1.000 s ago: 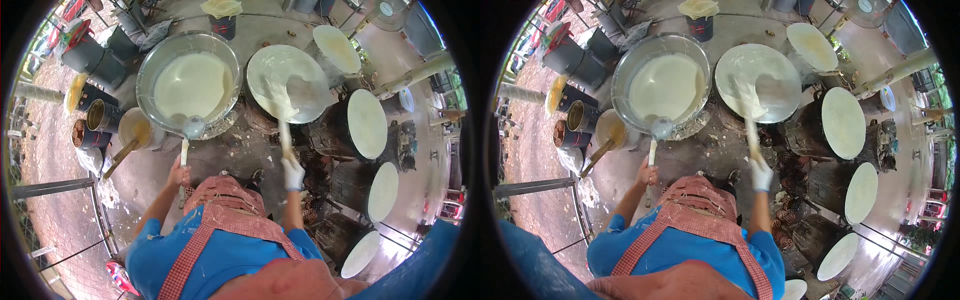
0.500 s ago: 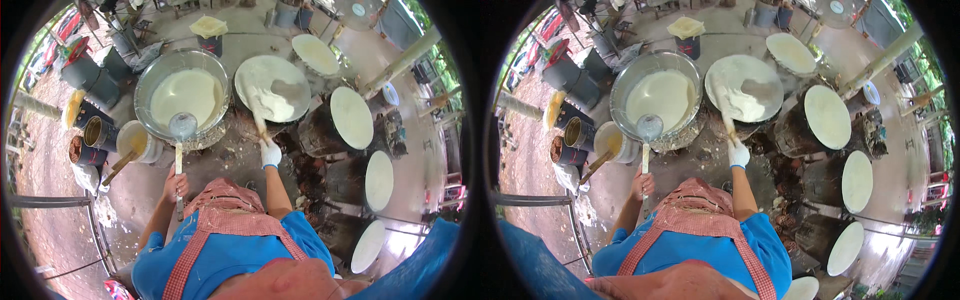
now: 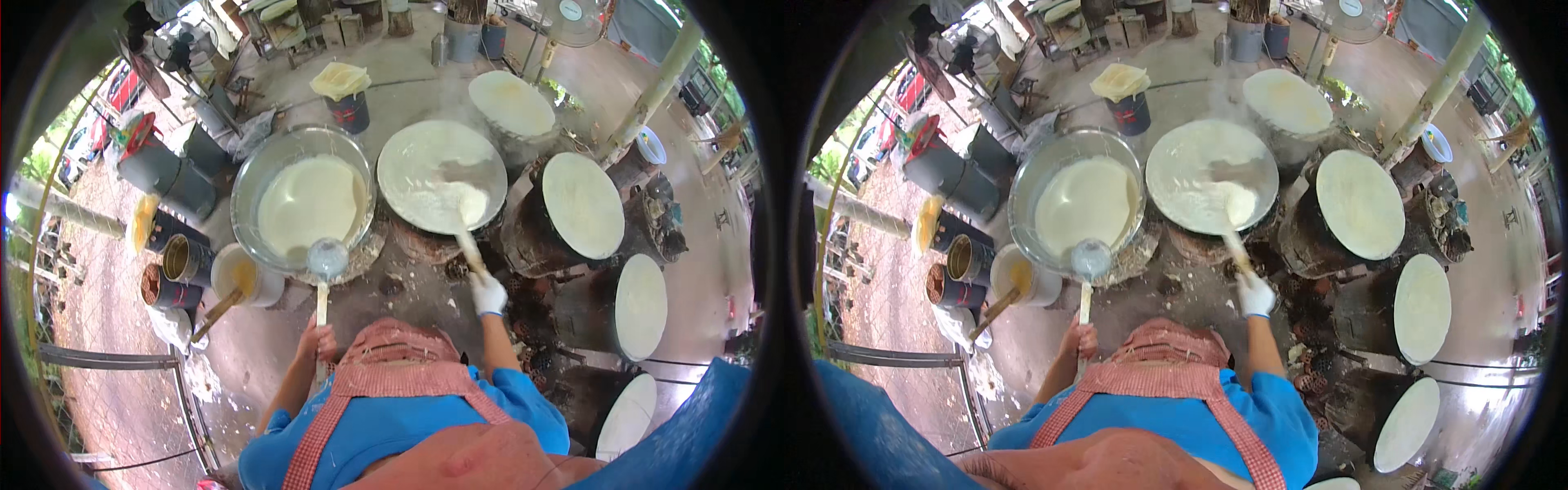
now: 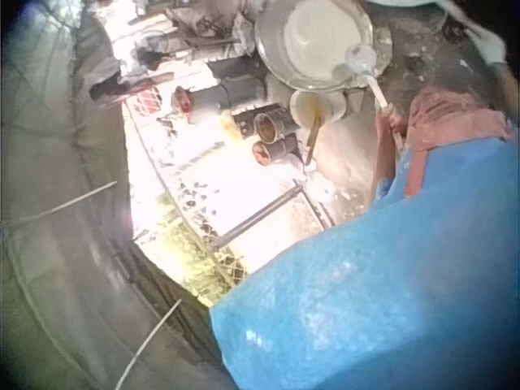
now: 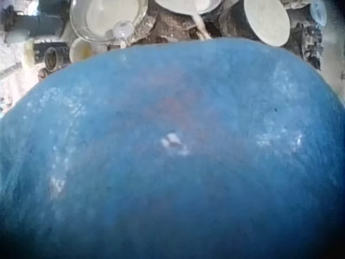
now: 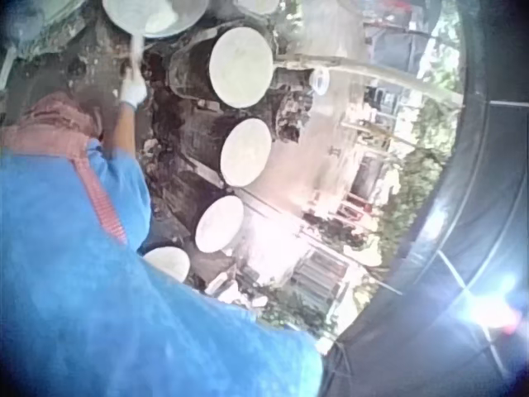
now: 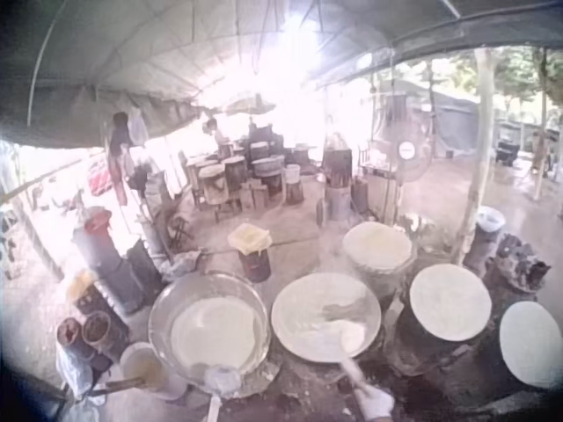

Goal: The person spreads batter onto multiple circular hot plates using a ladle to pour and a flat scraper to spread, making thin crepes.

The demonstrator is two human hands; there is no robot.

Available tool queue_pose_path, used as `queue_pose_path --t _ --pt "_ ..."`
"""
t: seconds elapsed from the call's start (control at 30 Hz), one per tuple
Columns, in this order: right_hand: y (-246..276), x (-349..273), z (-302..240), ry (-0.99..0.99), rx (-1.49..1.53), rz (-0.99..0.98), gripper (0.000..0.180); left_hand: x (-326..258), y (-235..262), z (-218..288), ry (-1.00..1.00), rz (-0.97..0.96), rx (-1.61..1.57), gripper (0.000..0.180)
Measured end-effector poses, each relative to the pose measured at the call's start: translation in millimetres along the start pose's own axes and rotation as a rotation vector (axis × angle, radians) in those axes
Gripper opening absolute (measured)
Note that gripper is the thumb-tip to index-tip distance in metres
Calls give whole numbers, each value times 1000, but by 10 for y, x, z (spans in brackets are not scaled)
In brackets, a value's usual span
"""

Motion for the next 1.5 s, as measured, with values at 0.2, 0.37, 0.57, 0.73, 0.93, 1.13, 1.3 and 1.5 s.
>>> queue_pose_path --t 0.2,0.37,0.57,0.73,0.93,1.13,1.3,1.5 --pt "334 785 -115 -168 230 130 36 230 -225 -152 258 219 -83 40" --pt "104 -2 650 -48 -69 -45 30 303 -234 -216 180 239 37 47" --pt "343 1919 628 -39 362 73 39 462 -407 -310 215 302 -38 42" --pt "133 1985 773 -289 989 80 41 332 -302 -248 53 143 38 26" --pt "-437 1140 156 -265 856 -154 37 442 104 -515 316 106 -616 20" --pt "-250 823 642 -569 1205 93 40 307 -70 274 162 376 55 6" --pt "-733 430 159 -369 1113 -66 40 403 205 -14 277 320 -426 9" --pt "306 1209 507 -248 520 194 39 350 -43 11 345 90 -480 38"
Point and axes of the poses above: each hand's wrist, its own x-axis towards the middle knuckle, its own y-axis out of the back of the hand, z = x × y, the point moved 9 cm from there along x, towards the middle knuckle, and after that the axes turned 15 degrees about x, right-handed, at the moved point
